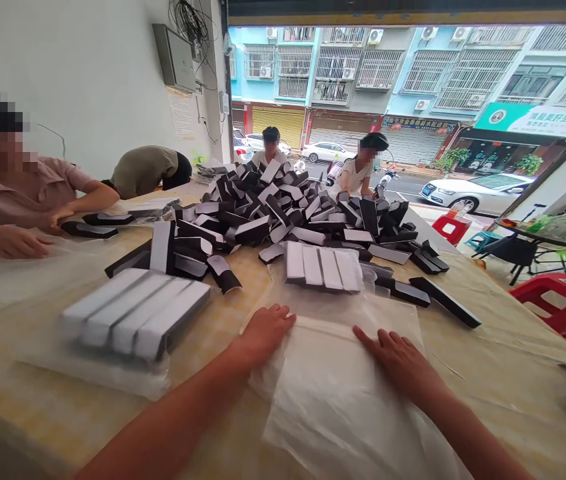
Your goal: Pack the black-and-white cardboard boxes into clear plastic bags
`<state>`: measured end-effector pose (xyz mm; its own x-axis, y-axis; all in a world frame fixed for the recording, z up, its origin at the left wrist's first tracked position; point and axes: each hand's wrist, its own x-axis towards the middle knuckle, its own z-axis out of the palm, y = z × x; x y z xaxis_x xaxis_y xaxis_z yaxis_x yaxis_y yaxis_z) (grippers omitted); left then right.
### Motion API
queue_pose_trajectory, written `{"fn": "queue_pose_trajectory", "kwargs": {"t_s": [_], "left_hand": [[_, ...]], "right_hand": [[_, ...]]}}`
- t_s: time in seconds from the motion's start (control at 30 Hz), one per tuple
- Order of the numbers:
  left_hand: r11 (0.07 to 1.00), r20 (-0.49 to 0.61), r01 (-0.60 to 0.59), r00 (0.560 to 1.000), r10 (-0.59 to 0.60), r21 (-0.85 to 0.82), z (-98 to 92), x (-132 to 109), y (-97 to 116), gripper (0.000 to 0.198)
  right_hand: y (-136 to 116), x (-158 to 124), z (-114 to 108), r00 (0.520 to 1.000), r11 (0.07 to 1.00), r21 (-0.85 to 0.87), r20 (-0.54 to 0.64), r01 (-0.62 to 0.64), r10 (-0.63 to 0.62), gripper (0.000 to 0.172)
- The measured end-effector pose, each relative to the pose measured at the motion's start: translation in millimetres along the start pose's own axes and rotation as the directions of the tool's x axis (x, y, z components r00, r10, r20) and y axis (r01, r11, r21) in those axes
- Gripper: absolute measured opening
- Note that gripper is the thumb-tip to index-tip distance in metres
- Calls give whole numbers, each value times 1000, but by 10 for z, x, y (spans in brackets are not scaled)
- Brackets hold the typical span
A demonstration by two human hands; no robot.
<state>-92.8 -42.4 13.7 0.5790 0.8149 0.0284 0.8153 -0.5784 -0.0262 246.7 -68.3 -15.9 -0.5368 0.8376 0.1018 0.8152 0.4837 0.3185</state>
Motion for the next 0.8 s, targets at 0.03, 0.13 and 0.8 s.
{"fn": "queue_pose_trajectory", "kwargs": {"t_s": [0.03, 0.13, 0.8], "left_hand": [[1000, 5, 2, 1000, -2, 4, -16, -10, 14, 43], [1000, -12, 0, 1000, 1, 10, -34, -20, 73, 36], [997, -11, 74, 997, -74, -6, -23, -67, 138, 35]], "right_hand": [[51, -34, -19, 1000, 1000, -21, 13, -5, 5, 77], [146, -11, -145, 999, 999, -44, 51, -12, 15, 73], [-425, 91, -69, 965, 837, 489, 210, -245, 160, 82]]}}
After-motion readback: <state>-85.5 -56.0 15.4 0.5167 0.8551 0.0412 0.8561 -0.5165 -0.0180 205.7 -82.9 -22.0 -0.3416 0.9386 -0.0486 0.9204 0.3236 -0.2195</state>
